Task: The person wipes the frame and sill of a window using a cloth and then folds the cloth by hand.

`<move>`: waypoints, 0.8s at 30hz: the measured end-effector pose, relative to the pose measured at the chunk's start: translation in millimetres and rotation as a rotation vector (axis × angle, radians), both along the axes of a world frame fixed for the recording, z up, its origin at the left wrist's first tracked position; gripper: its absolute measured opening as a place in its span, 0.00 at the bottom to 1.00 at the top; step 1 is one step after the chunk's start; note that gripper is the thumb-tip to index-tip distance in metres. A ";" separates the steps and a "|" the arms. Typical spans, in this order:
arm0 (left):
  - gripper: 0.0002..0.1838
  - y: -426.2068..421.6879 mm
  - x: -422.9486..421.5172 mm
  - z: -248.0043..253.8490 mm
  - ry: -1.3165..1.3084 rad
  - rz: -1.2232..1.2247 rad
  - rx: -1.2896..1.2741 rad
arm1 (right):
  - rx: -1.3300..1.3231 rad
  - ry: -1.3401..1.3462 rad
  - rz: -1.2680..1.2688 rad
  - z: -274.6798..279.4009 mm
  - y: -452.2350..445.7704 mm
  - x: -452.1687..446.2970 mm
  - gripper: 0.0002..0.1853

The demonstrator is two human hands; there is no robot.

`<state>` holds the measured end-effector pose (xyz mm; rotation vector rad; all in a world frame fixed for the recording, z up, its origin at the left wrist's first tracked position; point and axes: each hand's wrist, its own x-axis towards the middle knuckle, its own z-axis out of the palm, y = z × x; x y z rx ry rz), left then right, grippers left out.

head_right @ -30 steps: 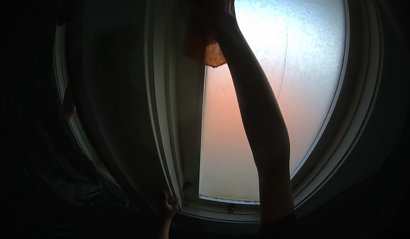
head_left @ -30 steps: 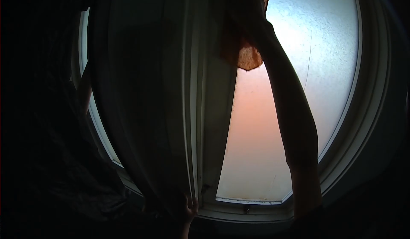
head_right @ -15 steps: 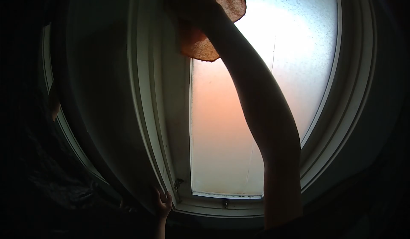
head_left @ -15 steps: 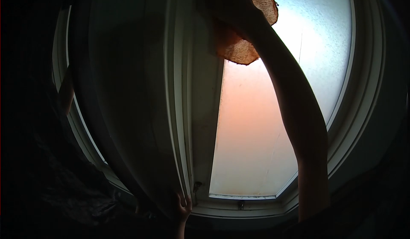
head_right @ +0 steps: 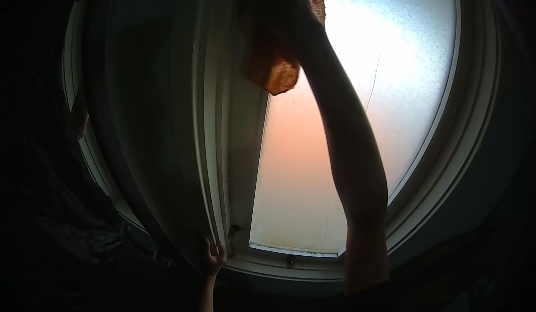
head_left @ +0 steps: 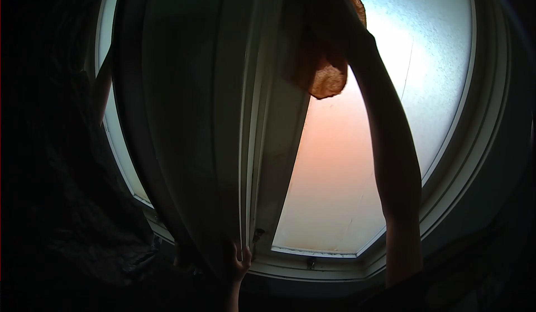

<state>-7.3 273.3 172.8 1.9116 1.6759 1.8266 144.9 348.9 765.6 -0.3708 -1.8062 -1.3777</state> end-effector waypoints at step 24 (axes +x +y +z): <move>0.36 2.9 1.2 -4.9 0.010 0.072 0.024 | -0.240 0.238 -0.092 -83.7 32.5 -17.3 0.30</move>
